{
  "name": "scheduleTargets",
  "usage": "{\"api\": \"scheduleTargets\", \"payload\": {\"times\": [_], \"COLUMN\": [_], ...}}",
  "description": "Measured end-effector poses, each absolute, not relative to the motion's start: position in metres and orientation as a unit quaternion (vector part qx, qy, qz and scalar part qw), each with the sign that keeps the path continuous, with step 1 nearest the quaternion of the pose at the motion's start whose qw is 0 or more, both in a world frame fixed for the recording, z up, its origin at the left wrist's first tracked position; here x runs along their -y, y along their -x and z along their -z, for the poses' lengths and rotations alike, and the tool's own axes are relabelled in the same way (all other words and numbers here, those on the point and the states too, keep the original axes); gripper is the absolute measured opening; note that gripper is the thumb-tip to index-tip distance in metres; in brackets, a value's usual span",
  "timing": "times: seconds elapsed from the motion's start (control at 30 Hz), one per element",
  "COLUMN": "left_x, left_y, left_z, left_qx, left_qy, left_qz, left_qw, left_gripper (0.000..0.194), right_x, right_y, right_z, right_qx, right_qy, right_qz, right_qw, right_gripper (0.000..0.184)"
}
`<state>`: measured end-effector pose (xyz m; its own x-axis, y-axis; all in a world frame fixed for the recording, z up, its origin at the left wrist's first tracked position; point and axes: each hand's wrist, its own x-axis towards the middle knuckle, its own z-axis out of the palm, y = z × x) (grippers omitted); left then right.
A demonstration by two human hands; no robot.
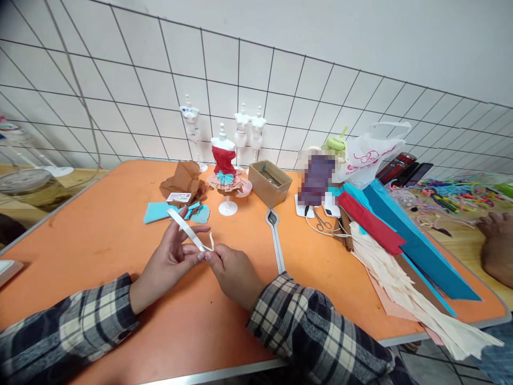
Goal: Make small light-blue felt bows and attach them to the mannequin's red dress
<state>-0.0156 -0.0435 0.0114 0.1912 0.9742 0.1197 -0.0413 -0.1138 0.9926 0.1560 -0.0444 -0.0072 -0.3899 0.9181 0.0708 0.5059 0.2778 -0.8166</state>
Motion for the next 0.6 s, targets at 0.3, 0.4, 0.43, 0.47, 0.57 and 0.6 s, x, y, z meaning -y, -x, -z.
{"api": "scheduleTargets", "payload": {"times": [0.3, 0.4, 0.43, 0.47, 0.57, 0.6], "left_x": [0.038, 0.036, 0.035, 0.034, 0.031, 0.03], "left_y": [0.018, 0.02, 0.02, 0.021, 0.023, 0.023], "left_z": [-0.014, -0.014, -0.014, -0.014, -0.013, -0.013], "left_qx": [-0.398, -0.399, -0.405, -0.414, -0.449, -0.457], "left_qy": [-0.546, -0.541, -0.539, -0.536, -0.53, -0.533], "left_qz": [-0.474, -0.464, -0.456, -0.446, -0.429, -0.432], "left_qw": [0.564, 0.576, 0.581, 0.585, 0.578, 0.566], "left_gripper": [0.097, 0.1, 0.099, 0.096, 0.089, 0.088], "right_x": [0.032, 0.03, 0.029, 0.029, 0.03, 0.03], "right_y": [-0.174, -0.178, -0.178, -0.178, -0.177, -0.176], "right_z": [-0.007, -0.01, -0.009, -0.009, -0.006, -0.005], "right_qx": [0.712, 0.695, 0.695, 0.698, 0.712, 0.714], "right_qy": [0.478, 0.466, 0.465, 0.465, 0.465, 0.464], "right_qz": [-0.457, -0.506, -0.508, -0.503, -0.474, -0.471], "right_qw": [0.237, 0.208, 0.205, 0.208, 0.228, 0.229], "right_gripper": [0.03, 0.03, 0.03, 0.029, 0.025, 0.024]}}
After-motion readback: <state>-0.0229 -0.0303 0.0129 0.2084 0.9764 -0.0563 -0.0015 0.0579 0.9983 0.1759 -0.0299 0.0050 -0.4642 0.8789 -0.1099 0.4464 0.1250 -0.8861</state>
